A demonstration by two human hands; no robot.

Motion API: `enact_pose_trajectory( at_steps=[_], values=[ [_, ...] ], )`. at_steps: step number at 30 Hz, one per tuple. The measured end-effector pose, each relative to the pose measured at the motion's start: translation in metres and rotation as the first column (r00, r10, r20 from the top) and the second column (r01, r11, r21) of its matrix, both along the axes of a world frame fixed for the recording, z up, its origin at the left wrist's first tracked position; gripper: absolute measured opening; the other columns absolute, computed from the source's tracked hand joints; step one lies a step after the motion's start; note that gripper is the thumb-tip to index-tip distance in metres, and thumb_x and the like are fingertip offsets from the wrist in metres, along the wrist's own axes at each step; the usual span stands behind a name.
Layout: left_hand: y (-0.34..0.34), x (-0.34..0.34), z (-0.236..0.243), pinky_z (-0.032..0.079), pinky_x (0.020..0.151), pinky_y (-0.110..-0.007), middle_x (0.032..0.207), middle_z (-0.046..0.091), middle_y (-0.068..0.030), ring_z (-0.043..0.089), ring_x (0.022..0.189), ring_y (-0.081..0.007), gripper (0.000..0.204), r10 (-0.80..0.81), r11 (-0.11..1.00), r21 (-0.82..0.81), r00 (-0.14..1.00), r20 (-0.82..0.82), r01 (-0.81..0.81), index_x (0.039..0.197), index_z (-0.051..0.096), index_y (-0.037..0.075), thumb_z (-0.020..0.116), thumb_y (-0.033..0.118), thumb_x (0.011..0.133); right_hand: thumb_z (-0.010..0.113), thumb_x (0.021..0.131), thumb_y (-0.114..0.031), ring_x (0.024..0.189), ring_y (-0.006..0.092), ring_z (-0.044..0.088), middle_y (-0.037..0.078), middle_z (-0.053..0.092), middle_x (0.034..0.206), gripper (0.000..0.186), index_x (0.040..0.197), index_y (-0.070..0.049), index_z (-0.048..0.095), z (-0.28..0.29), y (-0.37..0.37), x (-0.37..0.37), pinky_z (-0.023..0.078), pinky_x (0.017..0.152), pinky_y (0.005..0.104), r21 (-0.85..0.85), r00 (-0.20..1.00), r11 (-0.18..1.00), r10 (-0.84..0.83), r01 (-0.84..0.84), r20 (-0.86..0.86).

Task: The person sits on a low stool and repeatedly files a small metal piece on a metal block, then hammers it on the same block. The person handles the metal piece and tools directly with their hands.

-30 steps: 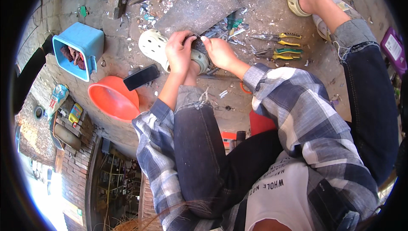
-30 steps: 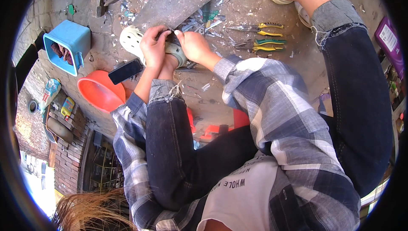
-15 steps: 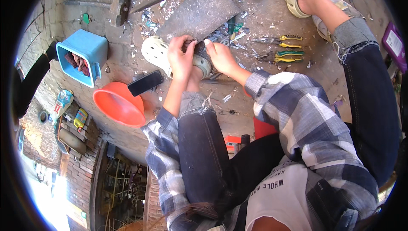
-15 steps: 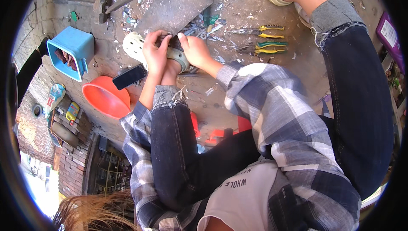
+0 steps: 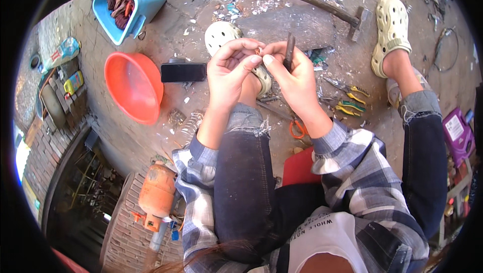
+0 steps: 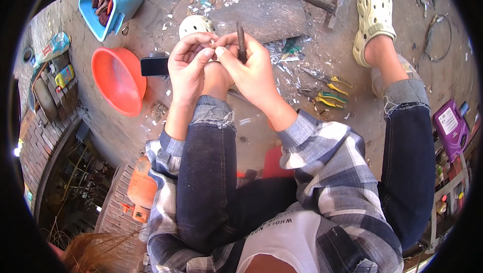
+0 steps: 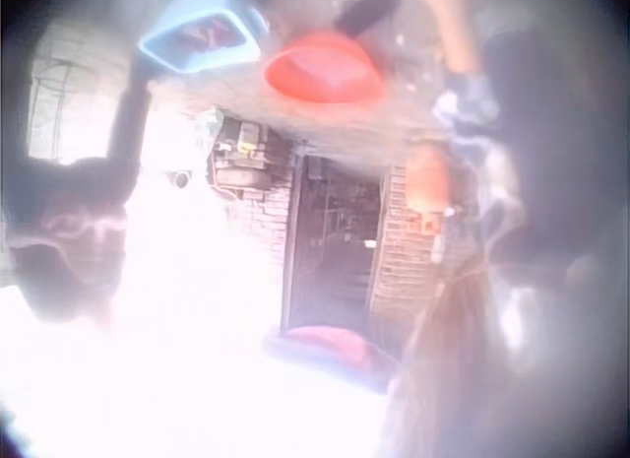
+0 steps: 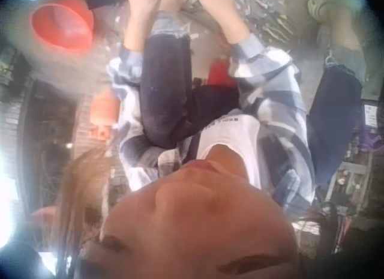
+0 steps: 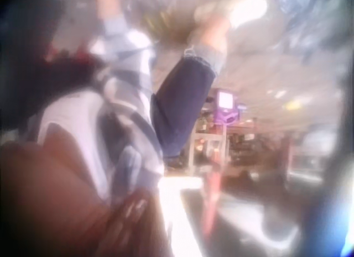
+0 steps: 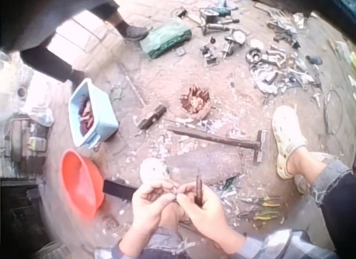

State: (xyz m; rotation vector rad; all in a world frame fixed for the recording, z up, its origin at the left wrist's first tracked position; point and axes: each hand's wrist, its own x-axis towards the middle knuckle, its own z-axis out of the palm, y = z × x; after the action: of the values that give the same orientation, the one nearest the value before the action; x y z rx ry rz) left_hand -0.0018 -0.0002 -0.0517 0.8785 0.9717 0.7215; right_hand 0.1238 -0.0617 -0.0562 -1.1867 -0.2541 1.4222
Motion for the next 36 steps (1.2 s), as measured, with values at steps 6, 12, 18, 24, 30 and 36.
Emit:
enact_pose_trajectory(
  at_steps=[6, 12, 18, 24, 30, 36],
  values=[
    [-0.004, -0.004, 0.014, 0.049, 0.087, -0.028, 0.108, 0.061, -0.0132, 0.061, 0.096, -0.0164, 0.023, 0.044, 0.994, 0.100, 0.998, 0.053, -0.049, 0.104, 0.059, -0.004, 0.061, -0.011, 0.082, 0.063, 0.085, -0.004, 0.063, -0.0009, 0.039, -0.008, 0.046, 0.072, 0.008, 0.092, -0.002, 0.060, 0.025, 0.006, -0.002, 0.031, 0.054, 0.0157, -0.028, 0.998, 0.999, 0.032, -0.030, 0.062],
    [-0.007, -0.004, 0.015, 0.049, 0.086, -0.028, 0.109, 0.061, -0.0145, 0.061, 0.096, -0.0167, 0.022, 0.049, 0.986, 0.156, 0.997, 0.062, -0.058, 0.103, 0.059, -0.005, 0.060, -0.010, 0.082, 0.064, 0.084, -0.003, 0.061, -0.0014, 0.036, -0.009, 0.043, 0.070, 0.007, 0.090, -0.003, 0.061, 0.029, 0.007, -0.004, 0.028, 0.052, 0.0156, -0.038, 0.992, 0.999, 0.039, -0.034, 0.117],
    [-0.007, -0.002, 0.020, 0.050, 0.083, -0.027, 0.108, 0.062, -0.0147, 0.062, 0.094, -0.0162, 0.023, 0.028, 0.972, 0.234, 0.998, -0.051, -0.016, 0.105, 0.060, -0.006, 0.060, -0.010, 0.082, 0.065, 0.083, -0.003, 0.058, -0.0020, 0.036, -0.009, 0.045, 0.068, 0.007, 0.089, -0.002, 0.061, 0.029, 0.008, 0.000, 0.028, 0.050, 0.0156, -0.049, 0.987, 0.998, 0.049, -0.042, 0.153],
    [-0.007, 0.001, 0.025, 0.051, 0.080, -0.028, 0.097, 0.068, -0.0140, 0.066, 0.090, -0.0204, 0.023, 0.047, 0.875, 0.464, 0.931, -0.362, 0.136, 0.098, 0.067, -0.003, 0.064, -0.010, 0.076, 0.065, 0.082, -0.003, 0.058, -0.0024, 0.039, -0.008, 0.049, 0.066, 0.006, 0.087, -0.002, 0.061, 0.032, 0.007, 0.005, 0.030, 0.049, 0.0154, -0.078, 0.987, 0.996, 0.050, -0.039, 0.154],
    [-0.009, 0.002, 0.027, 0.053, 0.077, -0.028, 0.093, 0.069, -0.0137, 0.066, 0.087, -0.0206, 0.021, 0.046, 0.902, 0.412, 0.920, -0.390, 0.129, 0.095, 0.068, -0.003, 0.064, -0.010, 0.075, 0.063, 0.083, -0.004, 0.060, -0.0012, 0.046, -0.003, 0.059, 0.069, 0.005, 0.087, 0.000, 0.062, 0.030, 0.006, 0.009, 0.035, 0.050, 0.0163, -0.086, 0.980, 0.995, 0.058, -0.043, 0.190],
    [-0.009, 0.005, 0.029, 0.053, 0.076, -0.028, 0.096, 0.069, -0.0145, 0.066, 0.088, -0.0195, 0.020, 0.061, 0.943, 0.330, 0.945, -0.320, 0.051, 0.096, 0.068, -0.004, 0.064, -0.010, 0.077, 0.063, 0.084, -0.004, 0.060, -0.0011, 0.047, -0.003, 0.059, 0.069, 0.006, 0.087, 0.001, 0.063, 0.035, 0.009, 0.010, 0.036, 0.050, 0.0165, -0.078, 0.987, 0.997, 0.034, -0.022, 0.155]
  ],
)
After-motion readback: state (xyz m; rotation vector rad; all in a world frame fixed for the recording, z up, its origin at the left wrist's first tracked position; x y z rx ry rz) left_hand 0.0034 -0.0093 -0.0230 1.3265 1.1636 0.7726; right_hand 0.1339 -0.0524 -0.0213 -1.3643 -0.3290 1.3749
